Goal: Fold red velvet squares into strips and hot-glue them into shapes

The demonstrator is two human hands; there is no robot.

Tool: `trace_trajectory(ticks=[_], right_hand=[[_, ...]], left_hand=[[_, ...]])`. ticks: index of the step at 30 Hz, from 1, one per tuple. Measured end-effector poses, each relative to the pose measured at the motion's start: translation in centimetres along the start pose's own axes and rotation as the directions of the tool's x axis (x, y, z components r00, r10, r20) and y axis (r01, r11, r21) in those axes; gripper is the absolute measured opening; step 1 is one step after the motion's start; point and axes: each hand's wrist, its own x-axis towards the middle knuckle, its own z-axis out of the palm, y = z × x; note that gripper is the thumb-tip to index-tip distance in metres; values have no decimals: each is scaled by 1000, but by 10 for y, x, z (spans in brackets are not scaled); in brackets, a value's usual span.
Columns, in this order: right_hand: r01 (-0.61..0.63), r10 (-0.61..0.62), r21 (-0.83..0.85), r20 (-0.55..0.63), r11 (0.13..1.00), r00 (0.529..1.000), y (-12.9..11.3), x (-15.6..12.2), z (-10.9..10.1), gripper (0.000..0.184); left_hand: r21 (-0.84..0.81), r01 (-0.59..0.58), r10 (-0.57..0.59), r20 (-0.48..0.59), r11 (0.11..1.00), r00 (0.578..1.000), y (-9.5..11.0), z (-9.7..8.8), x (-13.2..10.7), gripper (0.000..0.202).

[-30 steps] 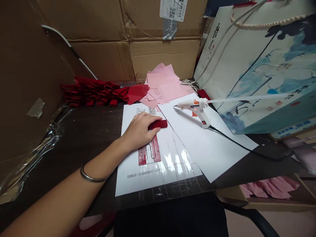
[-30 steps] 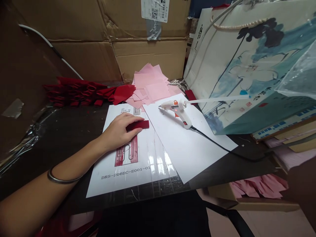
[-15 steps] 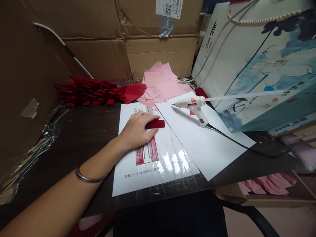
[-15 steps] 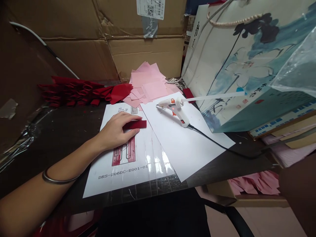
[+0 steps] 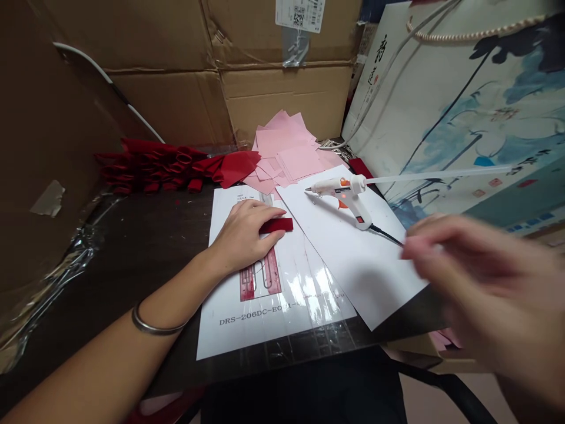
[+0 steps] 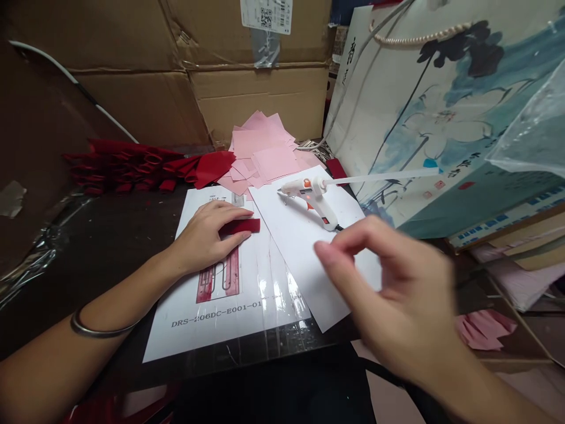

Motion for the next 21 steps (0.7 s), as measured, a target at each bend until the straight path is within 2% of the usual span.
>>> trace_trajectory(ticks=[2, 4, 6, 7, 9, 11, 15, 19, 21], right_hand=[[-10, 7, -120, -25, 993, 1000, -1, 31, 19, 29], [-46, 29, -234, -76, 971, 997, 7, 56, 29, 46], [-94, 67, -225, -127, 970, 990, 17, 77, 30, 70], [-102, 90, -194, -72, 976, 993, 20, 86, 29, 75], [-108, 117, -100, 83, 989, 990, 22, 101, 27, 70], [-110, 110, -7, 189, 994, 976, 20, 114, 28, 55], [-87, 71, 53, 255, 995, 964, 14, 131, 42, 43], [-33, 19, 62, 206, 998, 978, 15, 134, 48, 39], [-81, 58, 104, 211, 991, 976, 12, 132, 43, 40]], left_hand=[[49, -38, 41, -47, 998, 998, 3, -2, 1, 36], [76, -65, 70, -61, 995, 996, 6, -3, 3, 36], [55, -80, 81, -26, 995, 996, 8, -2, 5, 35], [31, -81, 81, 0, 996, 997, 9, -2, 6, 34], [-15, -62, 63, 38, 998, 997, 9, 0, 6, 34], [-48, -36, 38, 38, 998, 999, 8, 1, 6, 35], [-70, 7, -6, 11, 998, 1000, 5, 3, 5, 32], [-83, 62, -59, 39, 995, 997, 1, 4, 6, 31], [-90, 89, -84, 49, 992, 995, 0, 4, 7, 29]])
